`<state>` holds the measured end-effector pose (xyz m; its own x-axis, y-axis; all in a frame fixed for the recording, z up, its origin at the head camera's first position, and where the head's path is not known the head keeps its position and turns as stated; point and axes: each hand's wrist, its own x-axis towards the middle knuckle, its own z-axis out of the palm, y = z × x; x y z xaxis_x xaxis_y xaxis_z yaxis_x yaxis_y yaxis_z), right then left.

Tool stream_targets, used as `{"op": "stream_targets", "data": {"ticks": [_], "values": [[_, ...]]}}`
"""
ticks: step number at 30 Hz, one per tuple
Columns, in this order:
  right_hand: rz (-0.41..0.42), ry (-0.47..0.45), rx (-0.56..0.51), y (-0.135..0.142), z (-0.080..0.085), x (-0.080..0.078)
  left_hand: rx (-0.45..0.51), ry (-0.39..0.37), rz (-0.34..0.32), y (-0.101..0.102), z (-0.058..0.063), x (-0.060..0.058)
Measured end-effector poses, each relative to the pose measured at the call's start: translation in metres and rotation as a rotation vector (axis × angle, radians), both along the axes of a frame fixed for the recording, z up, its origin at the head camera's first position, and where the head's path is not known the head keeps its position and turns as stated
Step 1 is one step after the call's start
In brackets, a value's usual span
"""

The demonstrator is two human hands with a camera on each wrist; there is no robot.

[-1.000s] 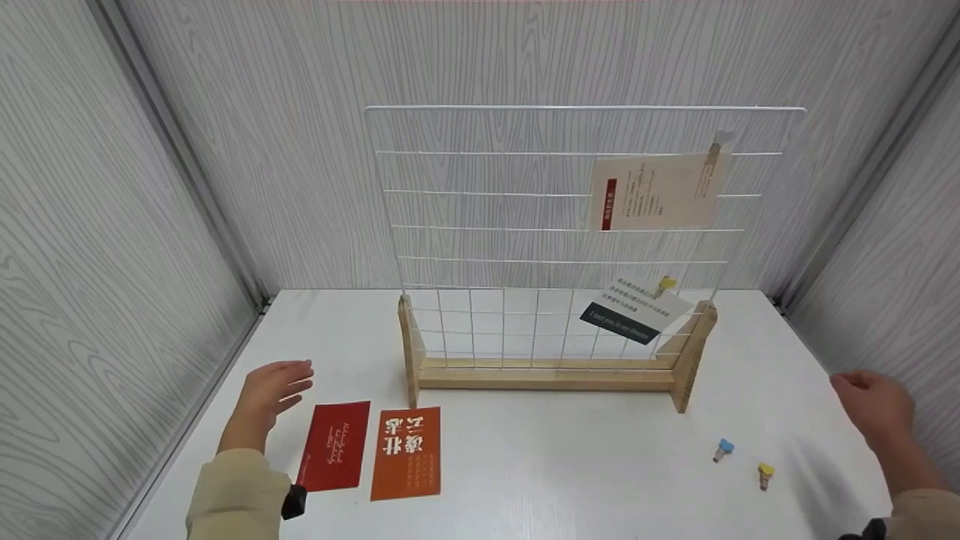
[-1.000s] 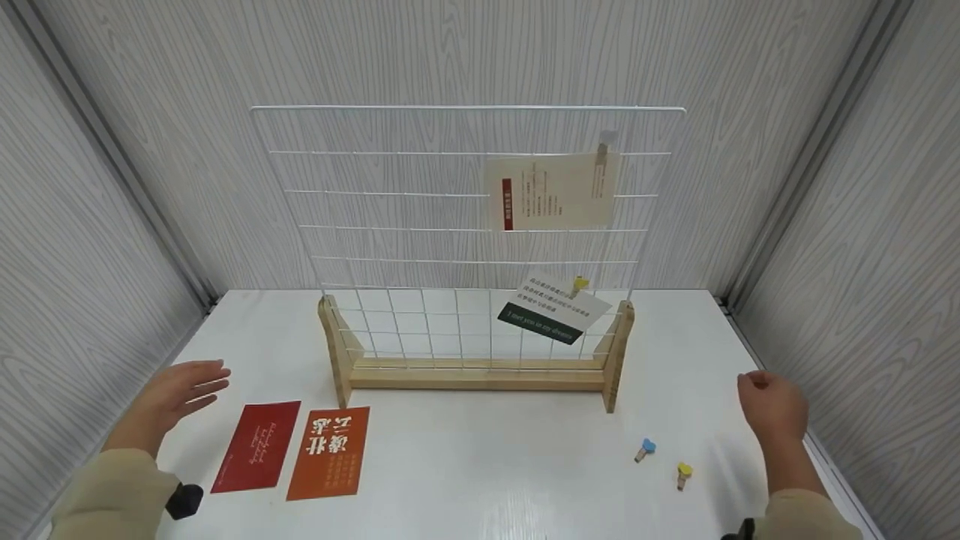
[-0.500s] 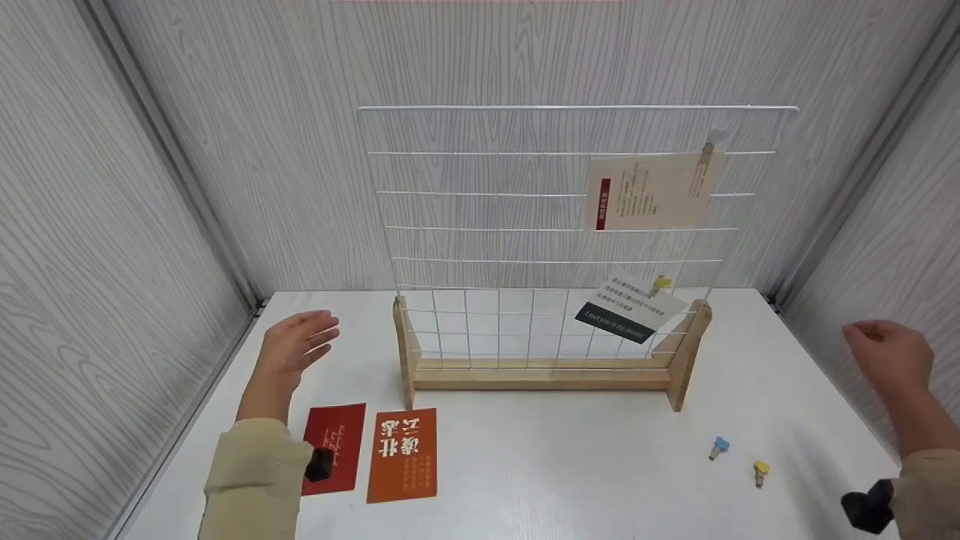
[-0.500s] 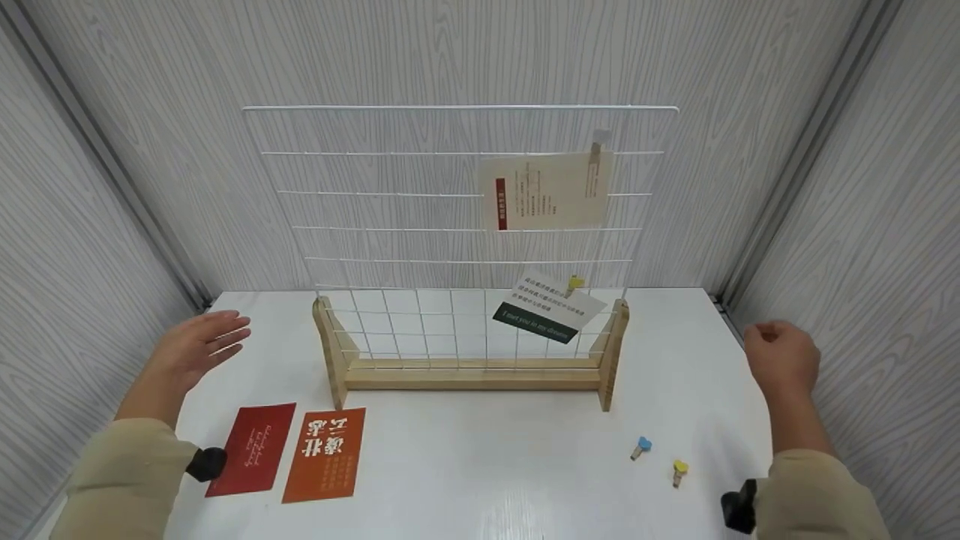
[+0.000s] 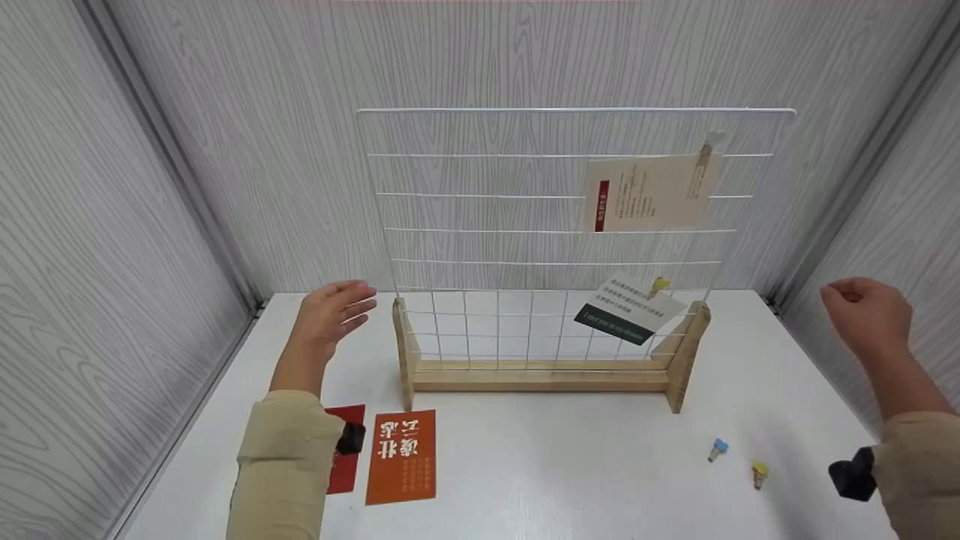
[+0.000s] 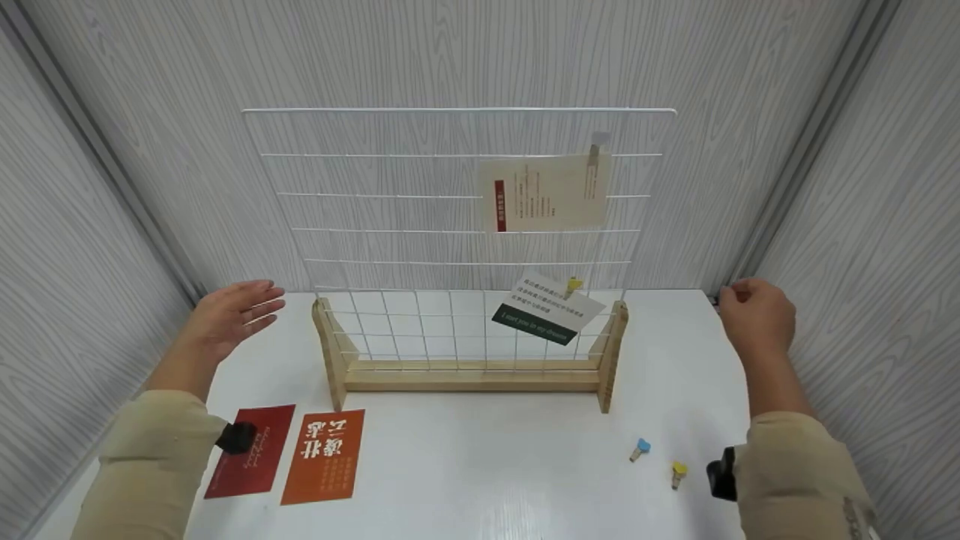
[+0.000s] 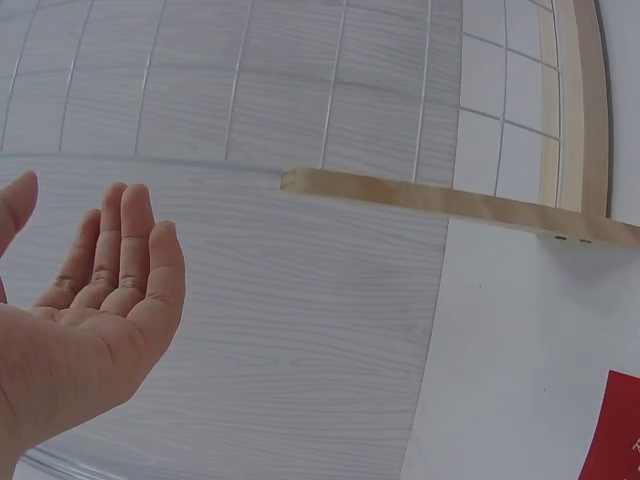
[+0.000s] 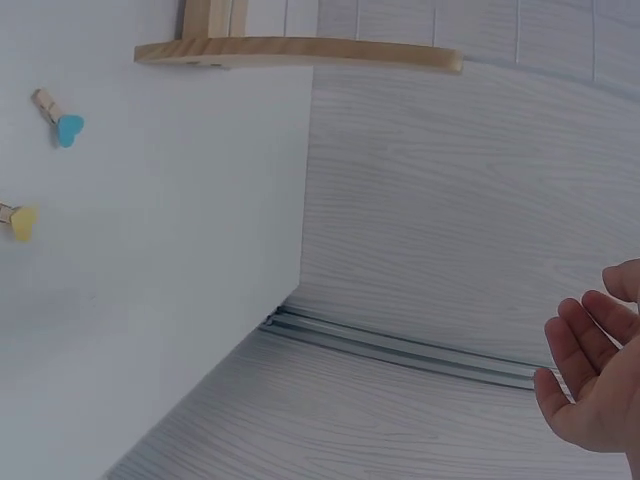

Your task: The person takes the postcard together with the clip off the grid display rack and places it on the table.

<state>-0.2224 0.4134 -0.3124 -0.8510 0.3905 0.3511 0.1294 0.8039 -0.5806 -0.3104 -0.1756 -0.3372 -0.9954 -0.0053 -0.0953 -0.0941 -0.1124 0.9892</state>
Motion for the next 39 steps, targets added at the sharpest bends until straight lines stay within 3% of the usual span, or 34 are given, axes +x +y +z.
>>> {"op": "stream_targets", "data": {"ticks": [8, 25, 39], "values": [[0.065, 0.045, 0.010, -0.022, 0.016, -0.014, 0.058, 0.061, -0.072, 0.026, 0.016, -0.001], [0.077, 0.063, 0.019, -0.049, 0.047, -0.026, 0.099, 0.141, -0.151, 0.072, 0.049, -0.008], [0.084, 0.152, -0.013, -0.070, 0.070, -0.035, 0.095, 0.203, -0.172, 0.109, 0.057, -0.012]]}}
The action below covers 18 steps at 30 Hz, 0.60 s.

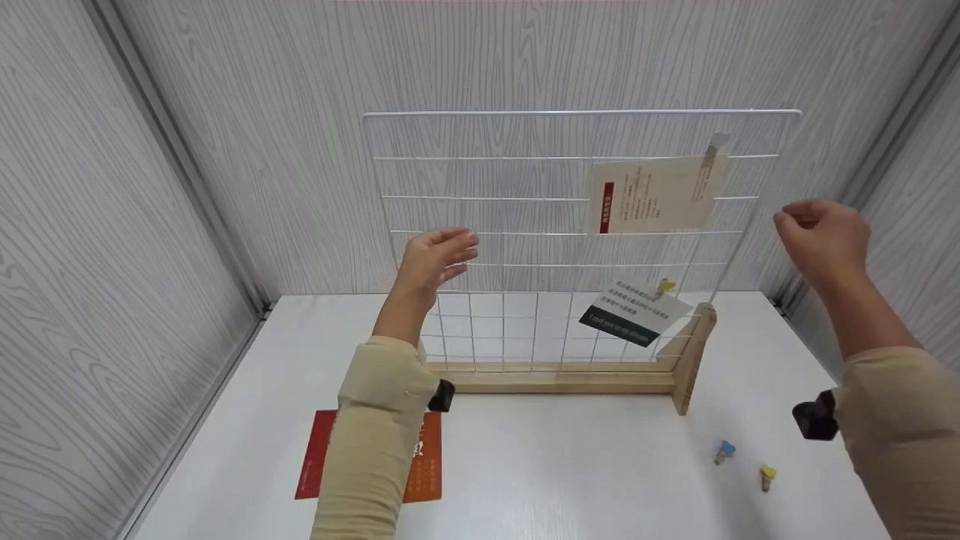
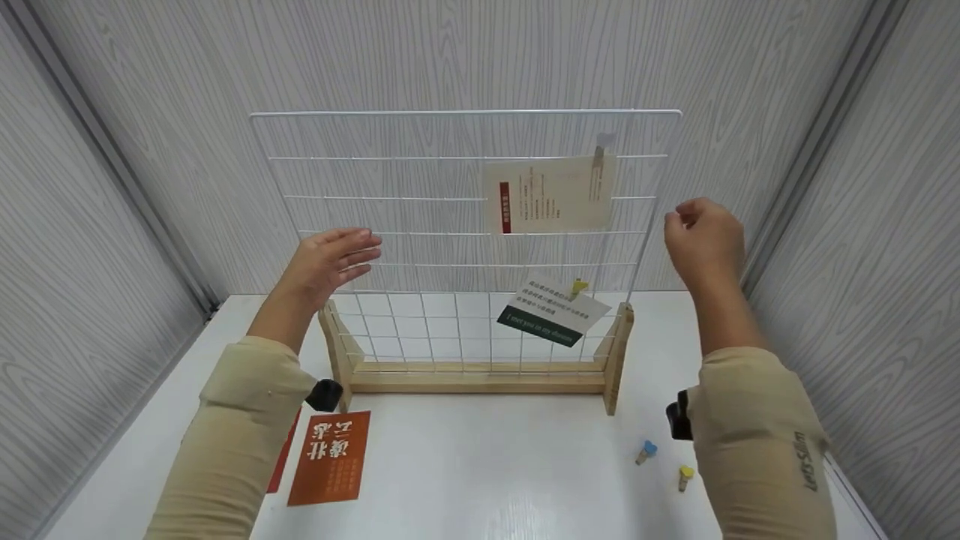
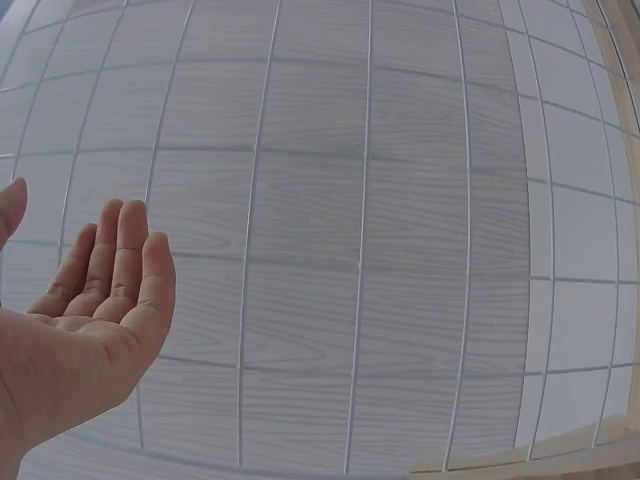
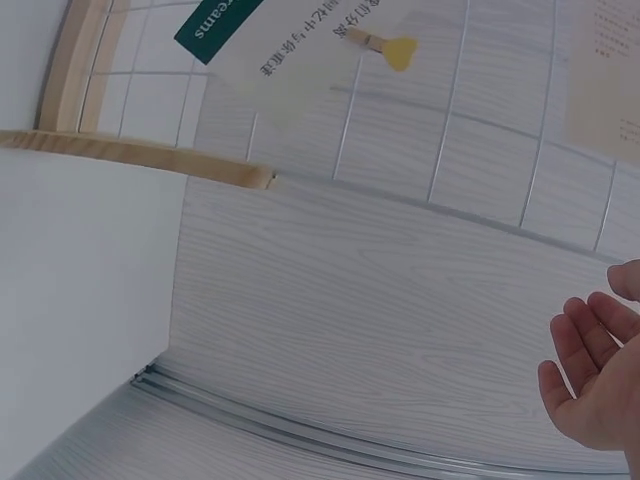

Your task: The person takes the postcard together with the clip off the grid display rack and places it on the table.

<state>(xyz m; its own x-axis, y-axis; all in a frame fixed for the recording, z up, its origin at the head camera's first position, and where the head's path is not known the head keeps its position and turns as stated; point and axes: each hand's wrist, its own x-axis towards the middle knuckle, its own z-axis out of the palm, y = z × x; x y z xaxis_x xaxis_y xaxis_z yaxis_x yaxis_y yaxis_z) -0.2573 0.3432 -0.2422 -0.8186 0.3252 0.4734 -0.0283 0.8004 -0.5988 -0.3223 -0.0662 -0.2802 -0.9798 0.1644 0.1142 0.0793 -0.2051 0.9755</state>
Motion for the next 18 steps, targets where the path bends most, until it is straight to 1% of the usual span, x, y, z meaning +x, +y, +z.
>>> {"op": "stream_targets", "data": {"ticks": [3, 9, 18], "values": [[-0.002, -0.001, 0.002, -0.003, 0.005, -0.001, -0.005, 0.011, -0.012, 0.010, 0.001, -0.001], [-0.005, 0.015, -0.006, -0.012, 0.012, -0.003, -0.043, 0.038, -0.057, 0.025, 0.003, 0.000], [-0.027, 0.063, -0.017, -0.022, 0.024, -0.009, -0.054, 0.046, -0.069, 0.047, 0.004, -0.002]]}}
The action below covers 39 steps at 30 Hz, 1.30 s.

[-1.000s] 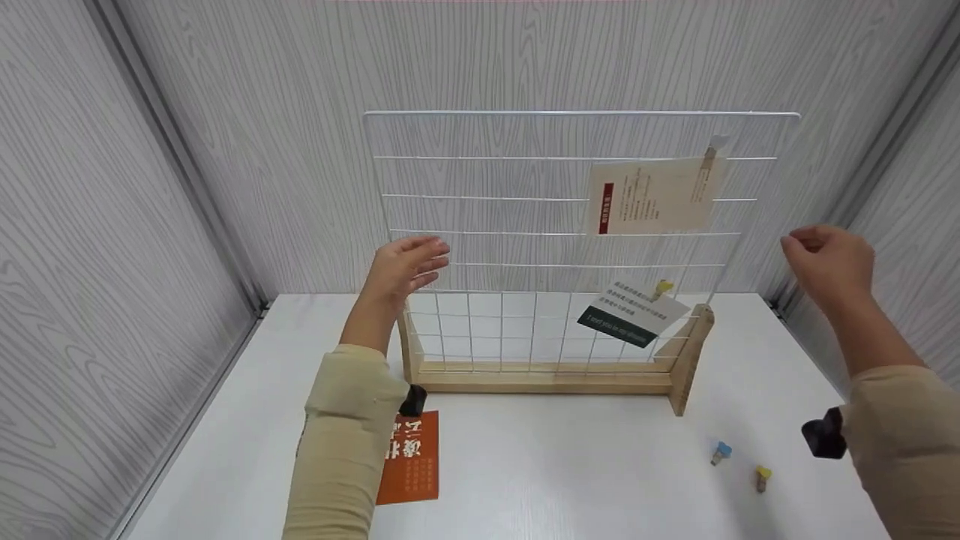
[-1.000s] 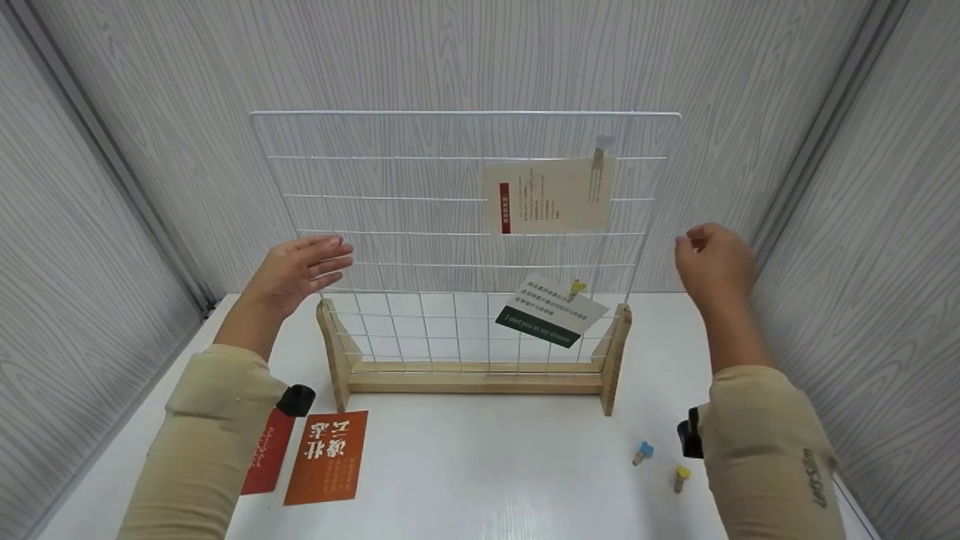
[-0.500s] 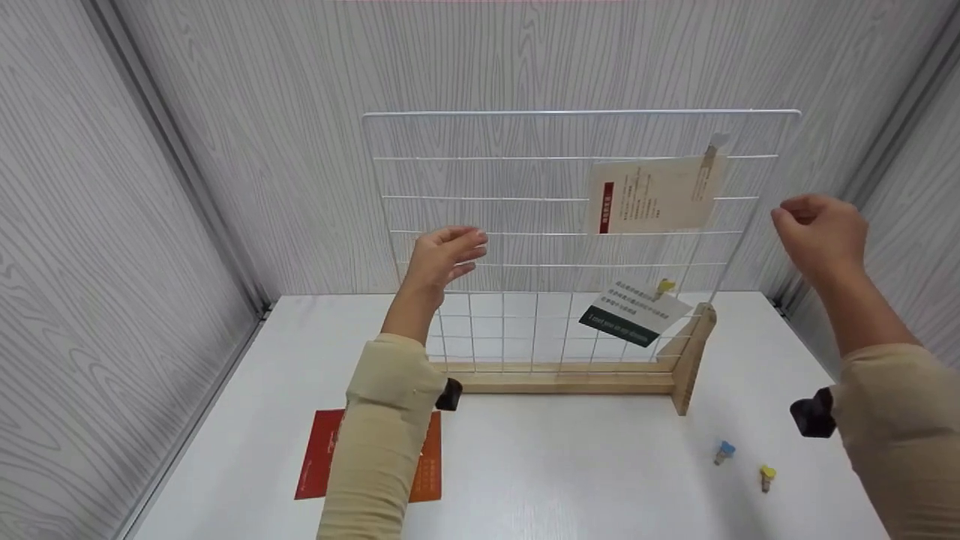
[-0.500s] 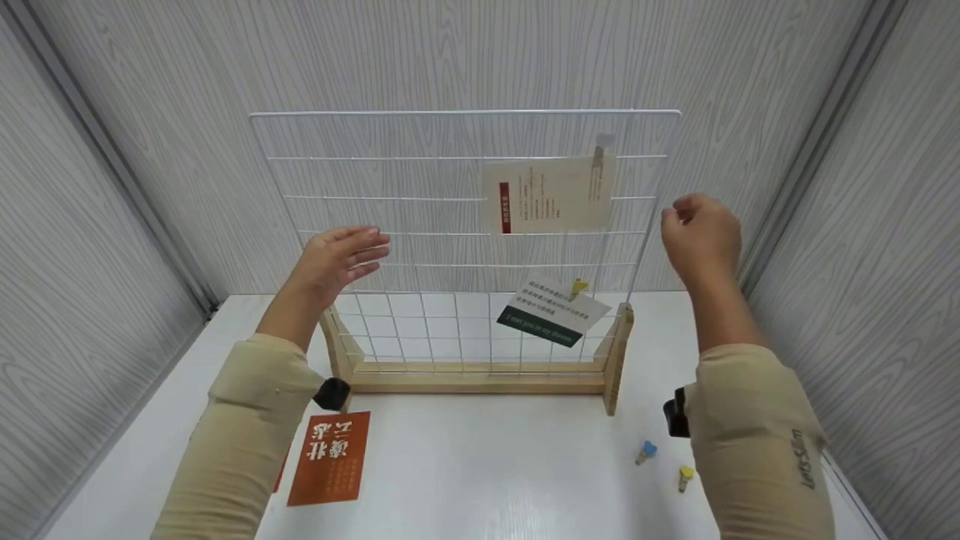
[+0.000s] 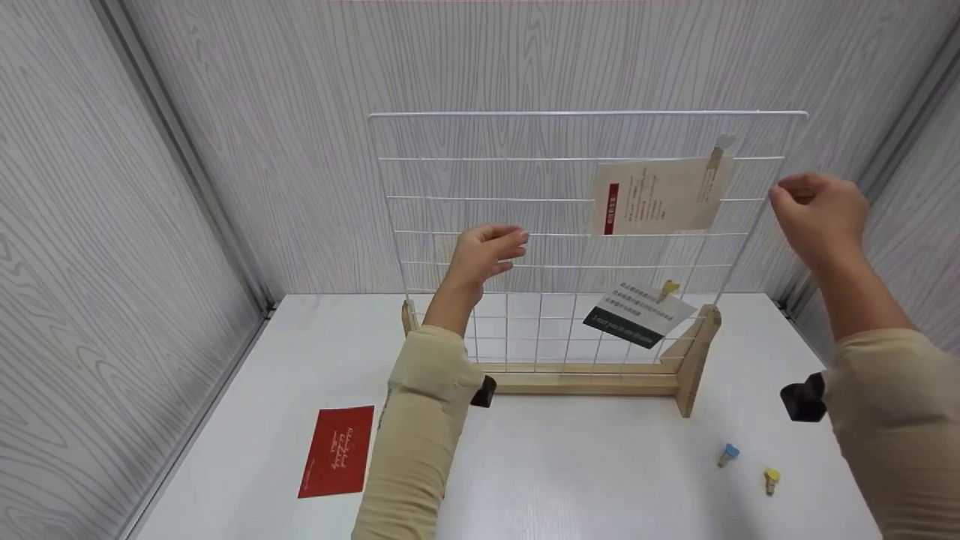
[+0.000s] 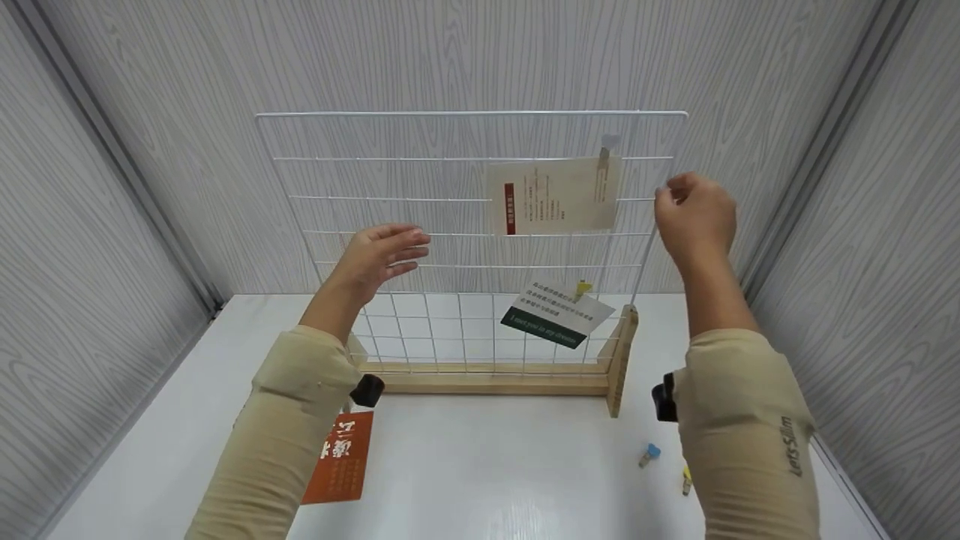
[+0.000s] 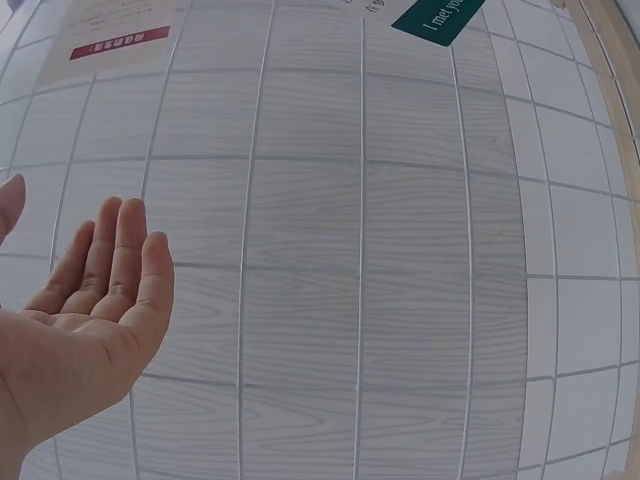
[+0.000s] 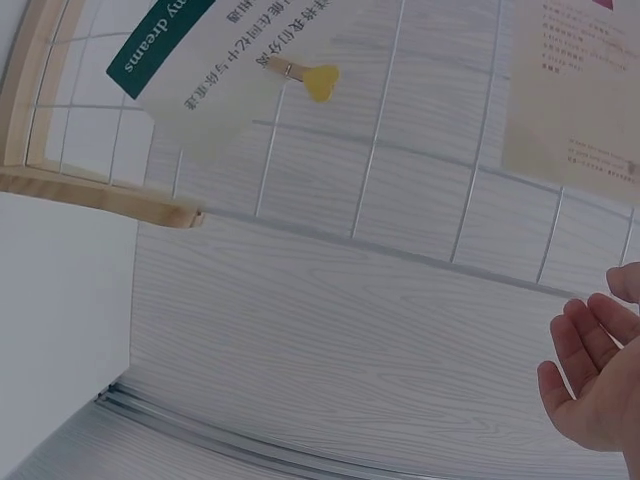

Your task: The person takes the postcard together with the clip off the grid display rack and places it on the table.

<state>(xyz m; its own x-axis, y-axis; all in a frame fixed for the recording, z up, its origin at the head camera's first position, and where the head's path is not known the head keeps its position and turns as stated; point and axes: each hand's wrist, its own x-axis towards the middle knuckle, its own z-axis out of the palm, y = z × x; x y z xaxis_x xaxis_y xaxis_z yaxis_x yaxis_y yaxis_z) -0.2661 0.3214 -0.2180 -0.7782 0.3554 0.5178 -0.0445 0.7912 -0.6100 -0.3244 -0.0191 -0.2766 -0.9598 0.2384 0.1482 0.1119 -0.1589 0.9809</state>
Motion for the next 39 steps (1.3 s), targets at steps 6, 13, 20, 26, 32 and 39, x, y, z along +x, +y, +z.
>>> {"op": "stream_targets", "data": {"ticks": [6, 13, 20, 26, 32, 39], "values": [[-0.010, -0.002, -0.015, -0.005, 0.006, -0.003, -0.032, 0.012, -0.011, 0.015, 0.001, 0.000], [-0.030, 0.107, -0.030, -0.016, 0.011, -0.008, -0.057, 0.046, -0.012, 0.032, -0.002, 0.002], [-0.007, 0.206, -0.076, -0.024, 0.017, -0.015, -0.073, 0.089, -0.013, 0.049, -0.003, 0.004], [0.060, 0.230, -0.120, -0.031, 0.018, -0.018, -0.067, 0.101, -0.010, 0.060, -0.002, 0.005], [0.109, 0.249, -0.140, -0.039, 0.022, -0.020, -0.095, 0.134, 0.018, 0.067, 0.000, 0.006], [0.137, 0.216, -0.117, -0.046, 0.029, -0.019, -0.109, 0.172, 0.039, 0.073, 0.000, 0.007]]}}
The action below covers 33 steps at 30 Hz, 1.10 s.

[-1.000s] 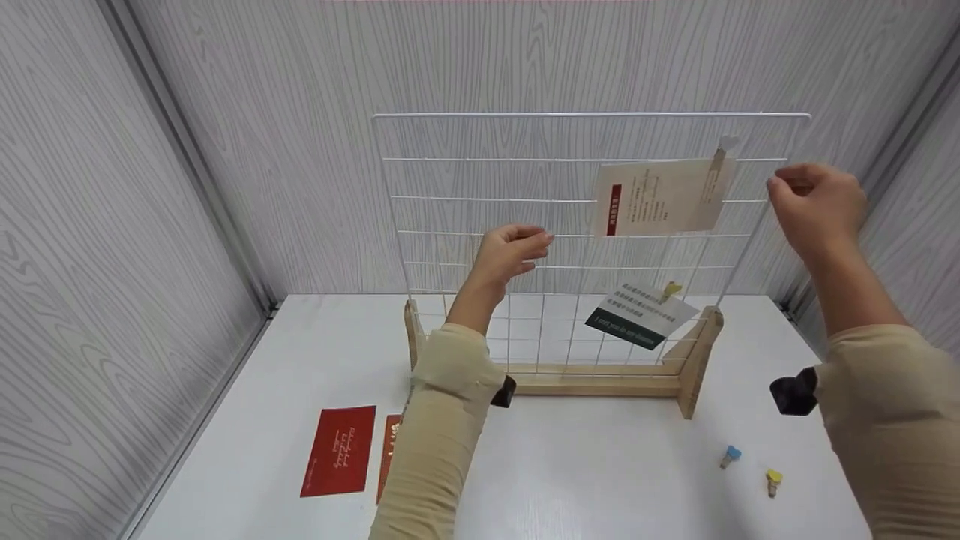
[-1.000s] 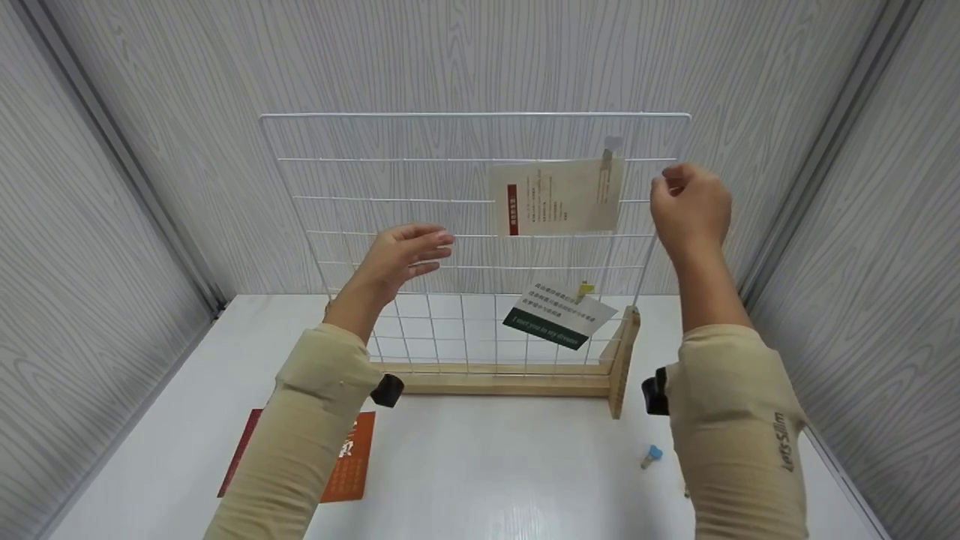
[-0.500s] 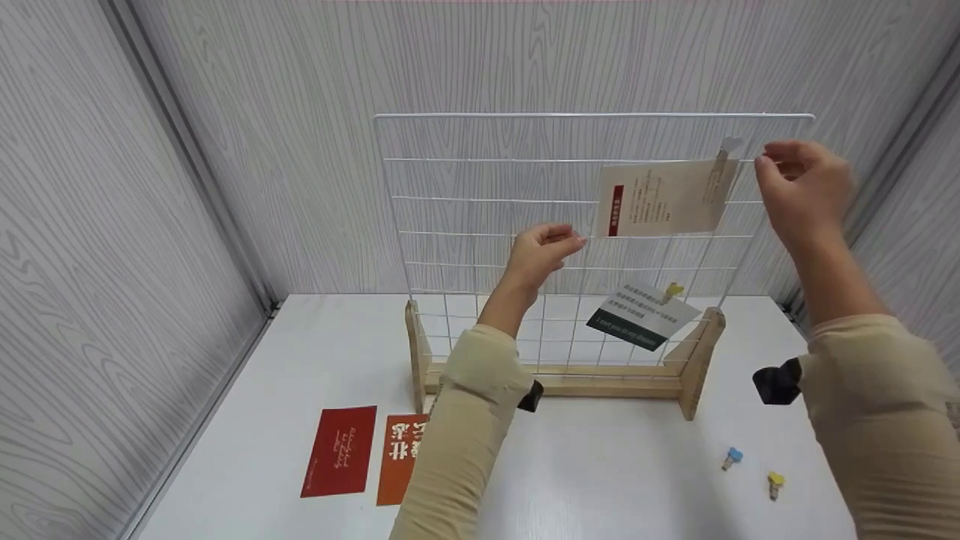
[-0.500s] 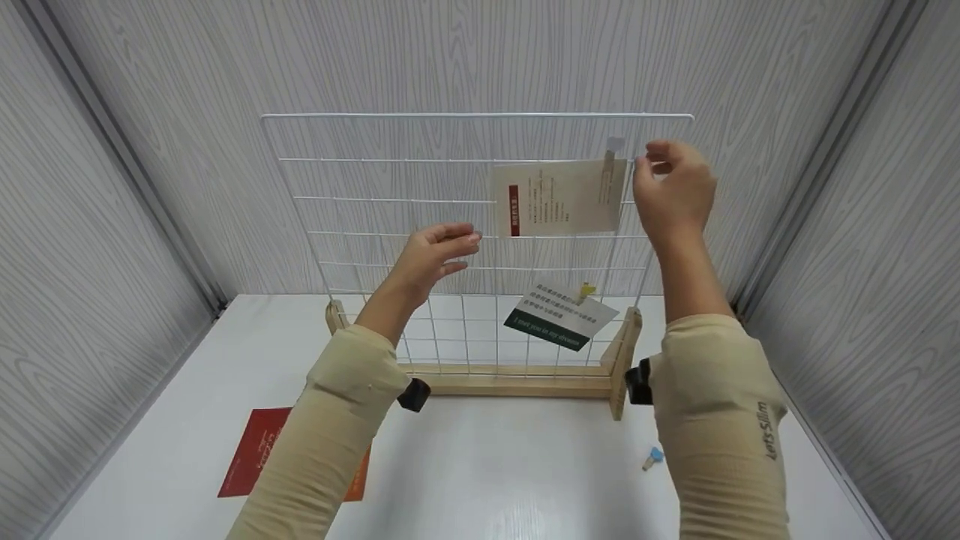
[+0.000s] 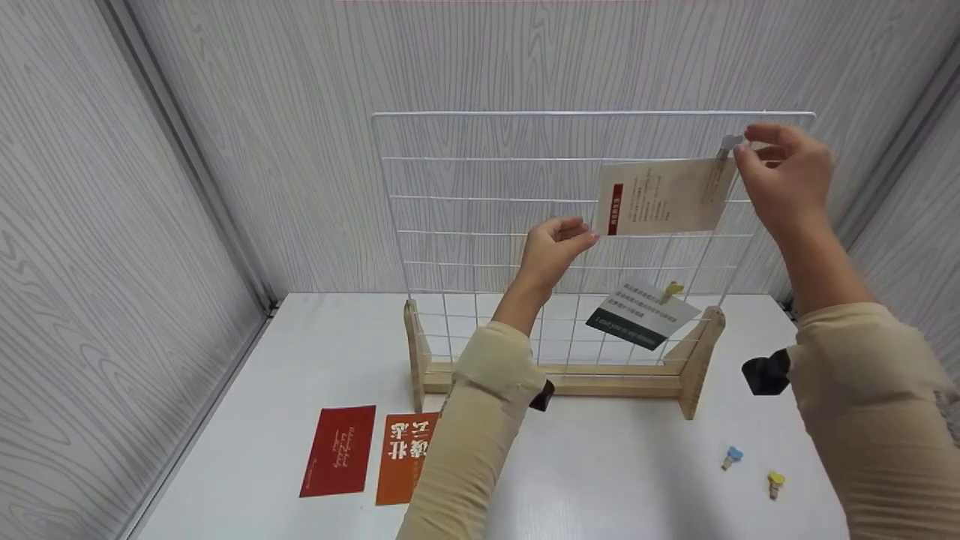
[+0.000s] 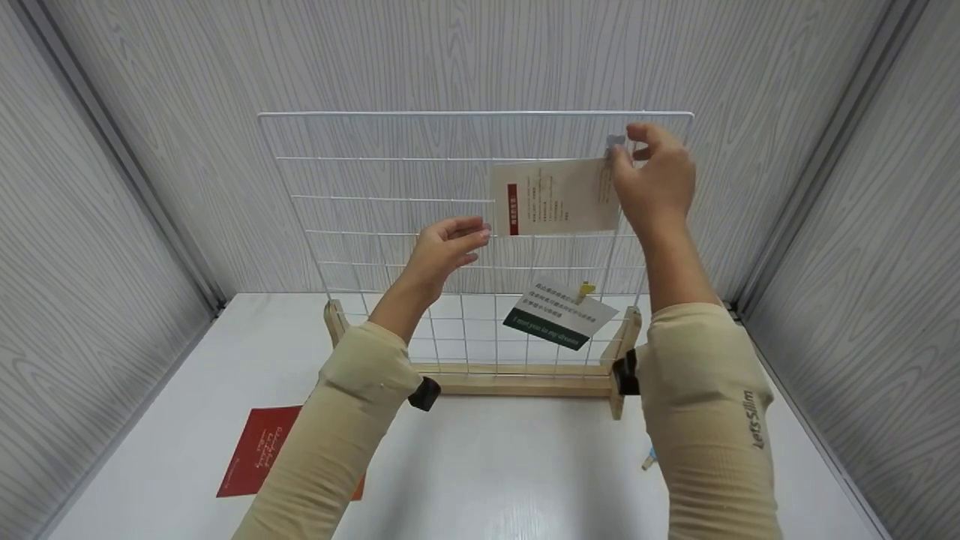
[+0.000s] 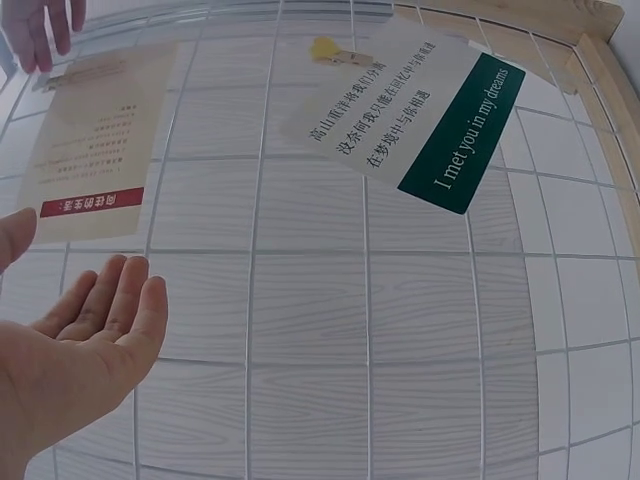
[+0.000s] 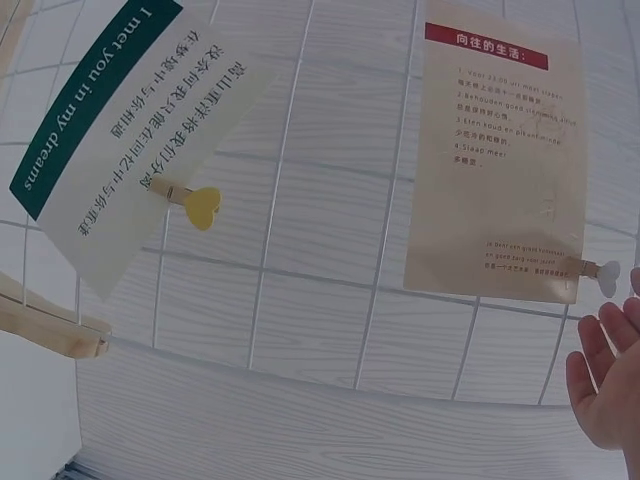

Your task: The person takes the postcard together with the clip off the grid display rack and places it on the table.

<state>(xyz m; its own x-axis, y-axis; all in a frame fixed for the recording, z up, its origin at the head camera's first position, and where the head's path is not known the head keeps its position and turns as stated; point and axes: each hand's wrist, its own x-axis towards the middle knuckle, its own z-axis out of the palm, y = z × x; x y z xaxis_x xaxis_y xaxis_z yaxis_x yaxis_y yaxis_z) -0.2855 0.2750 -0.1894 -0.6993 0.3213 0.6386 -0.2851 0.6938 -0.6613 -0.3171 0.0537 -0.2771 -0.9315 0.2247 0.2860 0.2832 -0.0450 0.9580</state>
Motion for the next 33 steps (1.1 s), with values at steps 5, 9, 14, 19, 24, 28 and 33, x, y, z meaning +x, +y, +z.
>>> {"op": "stream_targets", "data": {"ticks": [5, 9, 14, 19, 24, 28, 33], "values": [[-0.022, -0.070, 0.101, -0.003, 0.002, -0.001, -0.007, 0.021, 0.020, 0.003, -0.002, -0.002], [-0.038, -0.124, 0.177, -0.006, 0.001, -0.004, -0.006, 0.023, 0.044, 0.004, -0.006, -0.004], [-0.049, -0.176, 0.226, -0.008, 0.004, -0.002, -0.011, 0.037, 0.056, 0.008, -0.006, -0.003], [-0.051, -0.226, 0.239, -0.009, 0.007, -0.002, 0.014, 0.046, 0.091, 0.014, -0.006, -0.002], [-0.040, -0.270, 0.253, -0.009, 0.009, -0.002, 0.025, 0.067, 0.115, 0.017, -0.006, -0.001], [-0.030, -0.294, 0.250, -0.009, 0.011, -0.003, 0.025, 0.080, 0.115, 0.018, -0.007, 0.000], [-0.023, -0.304, 0.255, -0.009, 0.012, -0.005, 0.016, 0.081, 0.126, 0.019, -0.010, -0.001]]}}
